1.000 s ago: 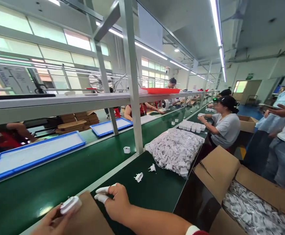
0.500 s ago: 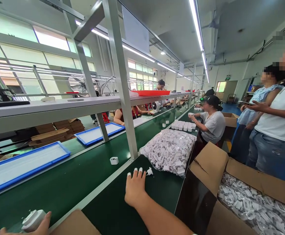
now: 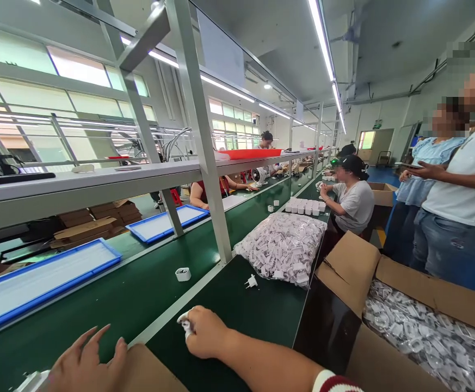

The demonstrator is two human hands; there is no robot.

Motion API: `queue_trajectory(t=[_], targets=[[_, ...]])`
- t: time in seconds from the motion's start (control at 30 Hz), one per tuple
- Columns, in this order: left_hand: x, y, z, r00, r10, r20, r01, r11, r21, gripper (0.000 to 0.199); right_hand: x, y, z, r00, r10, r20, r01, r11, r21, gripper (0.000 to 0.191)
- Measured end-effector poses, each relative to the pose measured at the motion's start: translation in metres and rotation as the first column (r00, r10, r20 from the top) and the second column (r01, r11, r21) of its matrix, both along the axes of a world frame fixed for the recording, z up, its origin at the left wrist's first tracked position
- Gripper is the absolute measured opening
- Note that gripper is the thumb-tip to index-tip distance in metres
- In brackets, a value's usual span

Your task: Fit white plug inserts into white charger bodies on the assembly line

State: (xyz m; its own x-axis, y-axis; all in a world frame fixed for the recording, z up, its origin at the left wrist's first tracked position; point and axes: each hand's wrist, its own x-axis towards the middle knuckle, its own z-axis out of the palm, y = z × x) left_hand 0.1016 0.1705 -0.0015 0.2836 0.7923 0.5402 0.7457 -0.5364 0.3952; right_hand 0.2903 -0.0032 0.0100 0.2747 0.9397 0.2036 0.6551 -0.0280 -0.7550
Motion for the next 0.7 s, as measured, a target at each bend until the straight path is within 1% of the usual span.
queue_trajectory(t=[0.1,0.2,0.27,0.37,0.47,0.6,0.7], targets=[[0.017,-0.016,0.007,0.998,0.008,-0.063,-0.007,1.000,0.018,0.062,-0.012,0.003,-0.001,0.998,0.068,-0.011,-0.068,0.998,0.008,0.044],[0.029,-0.018,0.003,0.993,-0.056,-0.101,0.061,0.997,0.048,0.058,-0.019,0.004,0.000,0.990,0.140,-0.007,-0.140,0.989,0.042,0.041],[0.029,-0.014,-0.002,0.987,-0.094,-0.127,0.101,0.993,0.054,0.053,-0.023,0.004,-0.002,0.983,0.186,-0.005,-0.186,0.982,0.015,0.038],[0.024,-0.010,-0.005,0.983,-0.119,-0.143,0.120,0.993,0.001,0.043,-0.027,0.004,-0.006,0.975,0.220,-0.013,-0.220,0.974,-0.047,0.032],[0.020,-0.011,-0.003,0.986,-0.133,-0.104,0.127,0.990,-0.059,0.036,-0.030,0.003,-0.007,0.975,0.223,-0.024,-0.224,0.971,-0.079,0.027],[0.020,-0.011,0.000,0.982,-0.168,-0.081,0.156,0.977,-0.143,0.040,-0.030,0.002,-0.010,0.973,0.230,-0.029,-0.232,0.964,-0.132,0.024],[0.019,-0.007,-0.003,0.978,-0.197,-0.071,0.179,0.963,-0.204,0.044,-0.031,0.004,-0.014,0.965,0.255,-0.060,-0.262,0.951,-0.162,0.022]])
